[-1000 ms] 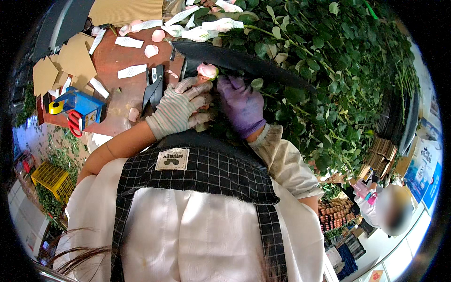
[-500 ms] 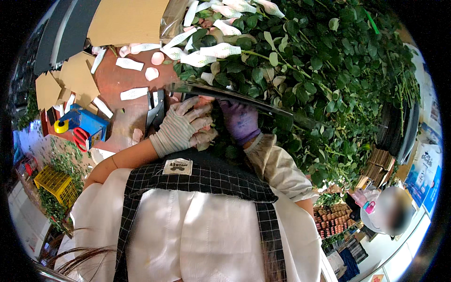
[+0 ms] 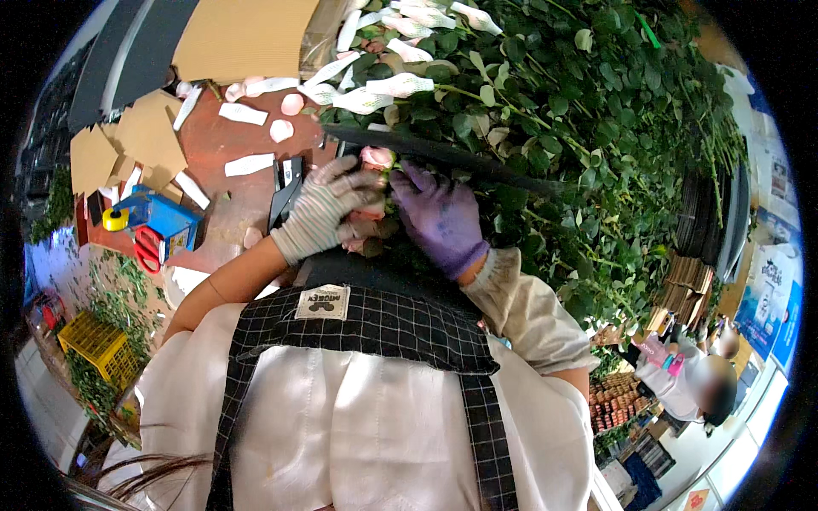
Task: The person arranges pink roses into a black foam block, trimming stems and adjusting the flowers. They wrap the stems with white paper and secure the arrangement with a stapler. The person then places the finished arrangement into a cardboard box.
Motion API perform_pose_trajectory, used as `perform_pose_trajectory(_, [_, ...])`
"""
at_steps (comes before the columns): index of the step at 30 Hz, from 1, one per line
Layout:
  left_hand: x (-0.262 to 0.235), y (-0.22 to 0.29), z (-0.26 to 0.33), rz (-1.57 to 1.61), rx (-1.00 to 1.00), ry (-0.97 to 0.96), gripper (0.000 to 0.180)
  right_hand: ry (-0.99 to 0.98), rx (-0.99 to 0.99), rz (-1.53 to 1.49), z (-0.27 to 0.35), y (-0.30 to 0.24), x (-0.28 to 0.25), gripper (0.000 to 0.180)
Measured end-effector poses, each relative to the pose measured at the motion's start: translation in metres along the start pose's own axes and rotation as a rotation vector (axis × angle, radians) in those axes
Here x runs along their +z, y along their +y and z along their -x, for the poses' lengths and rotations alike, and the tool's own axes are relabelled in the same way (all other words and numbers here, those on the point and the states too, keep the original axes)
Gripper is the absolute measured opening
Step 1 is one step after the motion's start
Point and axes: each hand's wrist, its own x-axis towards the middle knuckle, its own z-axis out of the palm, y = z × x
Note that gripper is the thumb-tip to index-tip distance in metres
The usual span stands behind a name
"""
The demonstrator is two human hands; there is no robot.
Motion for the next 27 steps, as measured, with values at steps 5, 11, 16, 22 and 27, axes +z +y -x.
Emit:
perform_pose_trajectory(5, [-0.031, -0.015, 0.032, -0.016, -0.299, 0.407, 0.027, 0.077, -0.222, -0.149, 0.014, -0.004, 0.016, 0.026])
perform_pose_trajectory(11, [-0.045, -0.015, 0.069, -0.072, -0.432, 0.396, 0.022, 0.182, -0.163, -0.144, 0.009, -0.004, 0.023, 0.02])
perform_pose_trajectory(16, [-0.036, -0.002, 0.048, -0.002, -0.334, 0.395, 0.019, -0.028, 0.112, -0.08, -0.007, -0.005, 0.03, 0.025])
perform_pose_trajectory(22, [-0.028, -0.011, 0.033, 0.048, -0.289, 0.361, 0.019, 0.049, -0.035, -0.159, -0.01, -0.002, 0.027, 0.031])
perform_pose_trajectory(27, [-0.126, -0.089, 0.004, -0.266, -0.387, 0.341, 0.032, 0.001, -0.211, -0.398, -0.01, -0.002, 0.013, 0.035])
